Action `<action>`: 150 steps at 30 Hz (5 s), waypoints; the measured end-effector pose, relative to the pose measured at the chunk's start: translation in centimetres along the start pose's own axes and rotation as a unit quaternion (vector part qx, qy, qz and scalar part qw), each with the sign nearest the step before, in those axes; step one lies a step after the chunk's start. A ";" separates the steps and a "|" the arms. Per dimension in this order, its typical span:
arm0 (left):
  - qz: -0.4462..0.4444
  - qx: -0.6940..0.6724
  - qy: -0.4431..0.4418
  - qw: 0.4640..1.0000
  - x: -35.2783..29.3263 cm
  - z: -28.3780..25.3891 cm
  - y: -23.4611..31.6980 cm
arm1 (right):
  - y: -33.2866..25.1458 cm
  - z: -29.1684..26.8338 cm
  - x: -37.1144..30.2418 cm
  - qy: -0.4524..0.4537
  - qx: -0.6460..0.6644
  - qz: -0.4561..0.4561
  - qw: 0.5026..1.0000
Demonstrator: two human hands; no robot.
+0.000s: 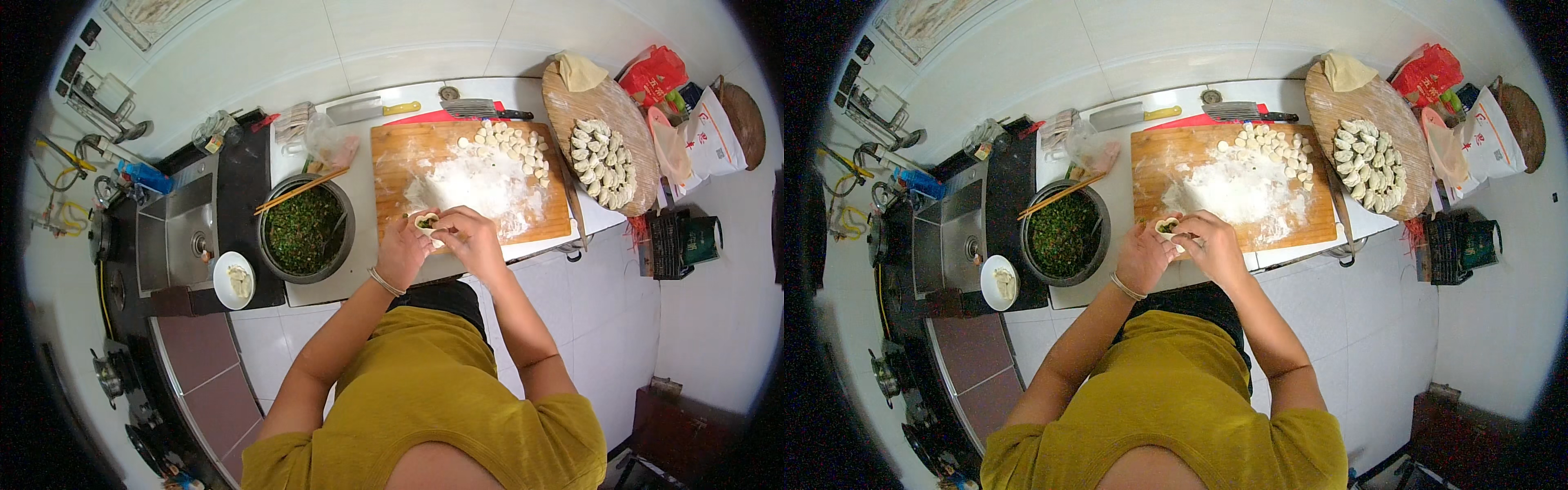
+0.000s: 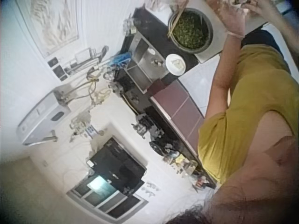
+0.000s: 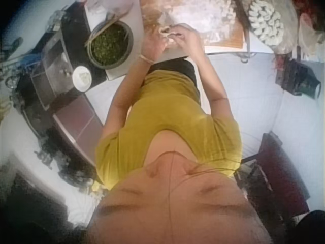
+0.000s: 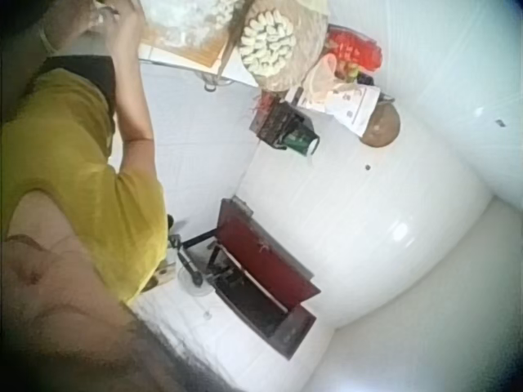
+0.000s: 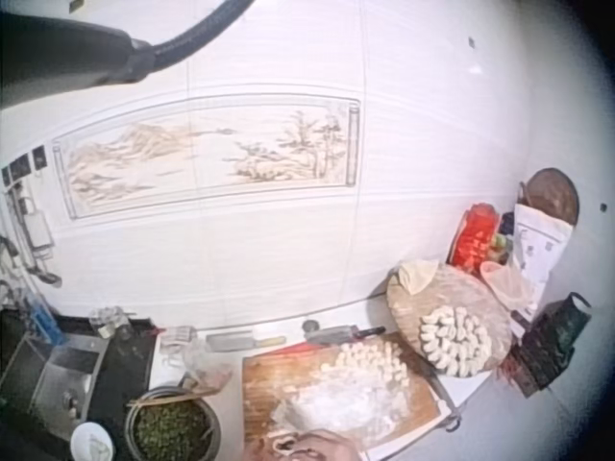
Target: The person prepares dumplings by hand in a kitchen. They scoop a green vegetable filling into small circular dough wrappers, fold the edges to seal them, and place the finished dumplings onto a wooden board. The process is repeated continuously throughout the clip.
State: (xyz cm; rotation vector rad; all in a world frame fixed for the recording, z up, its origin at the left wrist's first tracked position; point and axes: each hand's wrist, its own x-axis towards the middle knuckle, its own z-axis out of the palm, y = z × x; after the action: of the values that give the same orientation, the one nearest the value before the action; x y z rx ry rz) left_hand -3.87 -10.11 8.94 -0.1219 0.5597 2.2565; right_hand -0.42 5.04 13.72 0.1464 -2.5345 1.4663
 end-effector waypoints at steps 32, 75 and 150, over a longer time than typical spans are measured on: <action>-0.005 0.070 0.021 0.997 0.1 -2.2 -1.0 | 0.2 1.3 -0.3 0.001 -0.060 -0.017 0.998; -0.008 0.113 0.034 0.993 -0.9 -0.2 1.1 | 0.2 1.8 2.3 -0.098 0.002 -0.030 0.995; 0.008 -0.192 -0.061 0.979 -1.7 1.0 2.6 | -1.5 -0.4 0.1 -0.016 -0.029 -0.037 0.999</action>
State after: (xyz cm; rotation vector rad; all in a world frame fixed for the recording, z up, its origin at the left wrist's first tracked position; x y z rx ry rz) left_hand -4.53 -12.42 11.22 -0.1708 0.0537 2.3450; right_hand -0.20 4.67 15.17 0.2527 -2.5646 1.3712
